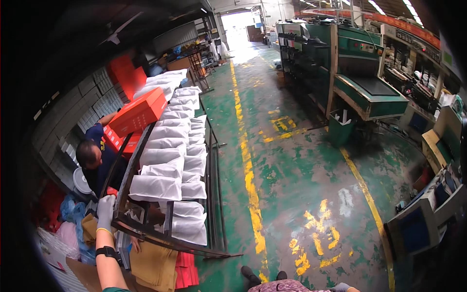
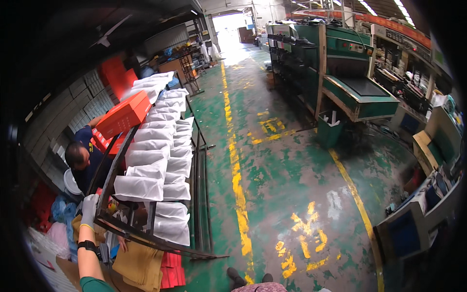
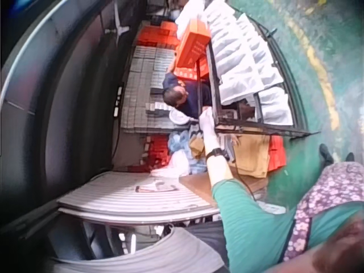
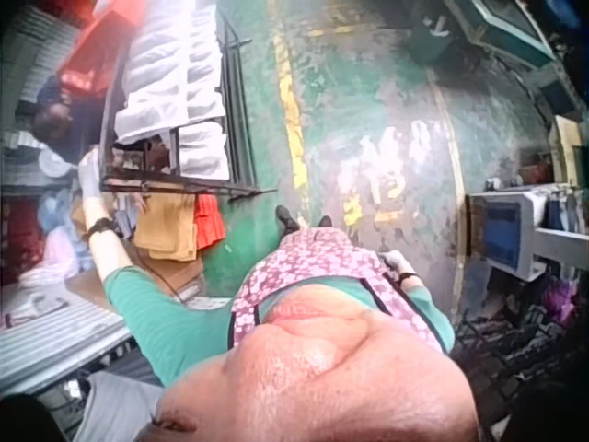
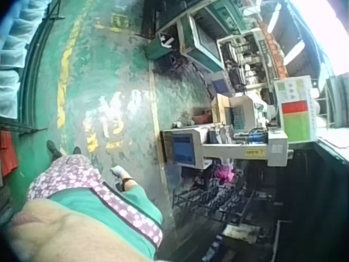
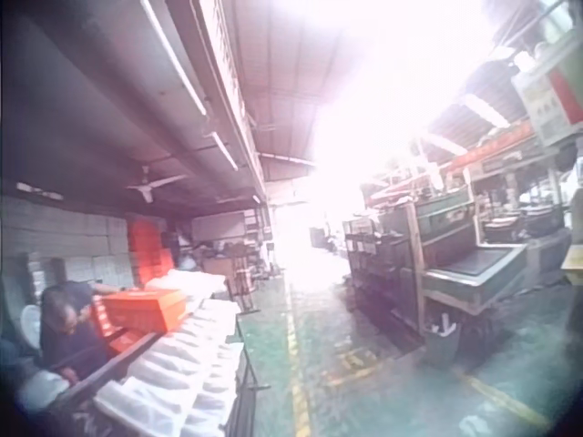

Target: Moving a mobile rack containing shoes in a shoe manufacturing warehouse.

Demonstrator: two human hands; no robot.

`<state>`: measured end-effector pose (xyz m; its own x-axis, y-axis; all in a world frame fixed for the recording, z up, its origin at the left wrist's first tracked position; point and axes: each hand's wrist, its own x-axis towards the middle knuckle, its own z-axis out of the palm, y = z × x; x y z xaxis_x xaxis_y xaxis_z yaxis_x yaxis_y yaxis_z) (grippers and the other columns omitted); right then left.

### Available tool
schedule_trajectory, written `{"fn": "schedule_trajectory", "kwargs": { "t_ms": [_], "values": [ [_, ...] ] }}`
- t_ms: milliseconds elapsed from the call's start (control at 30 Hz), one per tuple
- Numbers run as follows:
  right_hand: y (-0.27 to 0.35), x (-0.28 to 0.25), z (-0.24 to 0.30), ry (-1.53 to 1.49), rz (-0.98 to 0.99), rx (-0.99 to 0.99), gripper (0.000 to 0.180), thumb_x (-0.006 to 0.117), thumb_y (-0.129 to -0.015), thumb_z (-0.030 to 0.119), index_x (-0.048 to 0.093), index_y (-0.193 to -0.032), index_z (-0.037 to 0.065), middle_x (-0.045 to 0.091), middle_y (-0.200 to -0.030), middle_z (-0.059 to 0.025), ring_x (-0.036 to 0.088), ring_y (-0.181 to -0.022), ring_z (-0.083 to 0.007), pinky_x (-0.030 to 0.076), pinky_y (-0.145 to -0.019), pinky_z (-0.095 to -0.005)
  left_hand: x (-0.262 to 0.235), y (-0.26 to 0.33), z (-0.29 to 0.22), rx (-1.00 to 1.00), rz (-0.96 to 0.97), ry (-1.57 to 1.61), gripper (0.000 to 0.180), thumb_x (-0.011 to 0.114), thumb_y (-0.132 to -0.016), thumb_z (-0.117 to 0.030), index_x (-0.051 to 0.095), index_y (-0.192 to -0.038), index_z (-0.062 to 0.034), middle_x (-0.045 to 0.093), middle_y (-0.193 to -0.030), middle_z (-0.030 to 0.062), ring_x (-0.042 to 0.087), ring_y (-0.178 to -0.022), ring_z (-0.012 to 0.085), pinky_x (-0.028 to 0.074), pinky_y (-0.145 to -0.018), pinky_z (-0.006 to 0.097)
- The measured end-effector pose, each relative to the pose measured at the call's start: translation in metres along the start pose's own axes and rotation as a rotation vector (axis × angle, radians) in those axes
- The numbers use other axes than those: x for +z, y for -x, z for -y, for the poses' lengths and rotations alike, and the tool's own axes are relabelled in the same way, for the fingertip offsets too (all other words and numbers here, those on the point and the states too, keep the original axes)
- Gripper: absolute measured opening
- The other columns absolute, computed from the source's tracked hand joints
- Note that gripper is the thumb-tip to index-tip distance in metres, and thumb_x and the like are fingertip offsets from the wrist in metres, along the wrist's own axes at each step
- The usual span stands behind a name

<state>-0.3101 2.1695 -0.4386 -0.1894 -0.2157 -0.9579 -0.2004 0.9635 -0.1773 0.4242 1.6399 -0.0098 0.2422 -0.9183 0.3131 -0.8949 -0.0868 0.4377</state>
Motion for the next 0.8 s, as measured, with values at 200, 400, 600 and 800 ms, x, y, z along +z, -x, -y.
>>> {"fn": "schedule_trajectory", "kwargs": {
  "t_ms": [200,400,600,800],
  "values": [
    [-0.041,0.001,-0.010,0.189,-0.155,-0.255,0.039,0.066,-0.081,0.040,0.071,-0.081,0.001,0.069,-0.076,-0.0172,0.064,-0.067,-0.0251,0.049,-0.062,-0.0398,0.025,0.000,-0.039,0.114,-0.059,0.012,0.040,0.054,-0.088,-0.036,0.066,-0.086,0.0014,0.064,-0.072,0.0168,0.060,-0.066,0.0255,0.044,-0.066,0.038],
    [-0.059,0.000,0.035,0.312,-0.020,-0.236,0.050,0.063,-0.081,0.054,0.072,-0.076,0.005,0.070,-0.072,-0.0107,0.065,-0.070,-0.0218,0.051,-0.069,-0.0334,0.025,-0.008,-0.033,0.060,-0.021,0.022,0.040,0.055,-0.087,-0.037,0.064,-0.079,0.0019,0.059,-0.064,0.0138,0.054,-0.060,0.0203,0.042,-0.062,0.036],
    [-0.056,-0.004,0.029,0.706,-0.188,-0.790,0.027,0.062,-0.082,0.031,0.070,-0.077,0.006,0.067,-0.077,-0.0208,0.065,-0.071,-0.0341,0.050,-0.065,-0.0447,0.019,-0.009,-0.030,0.154,0.002,-0.174,0.043,0.048,-0.090,-0.039,0.068,-0.087,-0.0008,0.066,-0.087,0.0230,0.062,-0.086,0.0407,0.046,-0.074,0.045],
    [-0.062,-0.015,0.016,0.764,-0.196,-0.779,0.026,0.060,-0.082,0.030,0.070,-0.076,0.007,0.067,-0.078,-0.0207,0.065,-0.073,-0.0354,0.051,-0.067,-0.0454,0.015,-0.009,-0.030,0.130,0.029,-0.129,0.039,0.051,-0.088,-0.037,0.068,-0.095,-0.0023,0.067,-0.092,0.0221,0.064,-0.091,0.0370,0.047,-0.079,0.042]
  ]
}}
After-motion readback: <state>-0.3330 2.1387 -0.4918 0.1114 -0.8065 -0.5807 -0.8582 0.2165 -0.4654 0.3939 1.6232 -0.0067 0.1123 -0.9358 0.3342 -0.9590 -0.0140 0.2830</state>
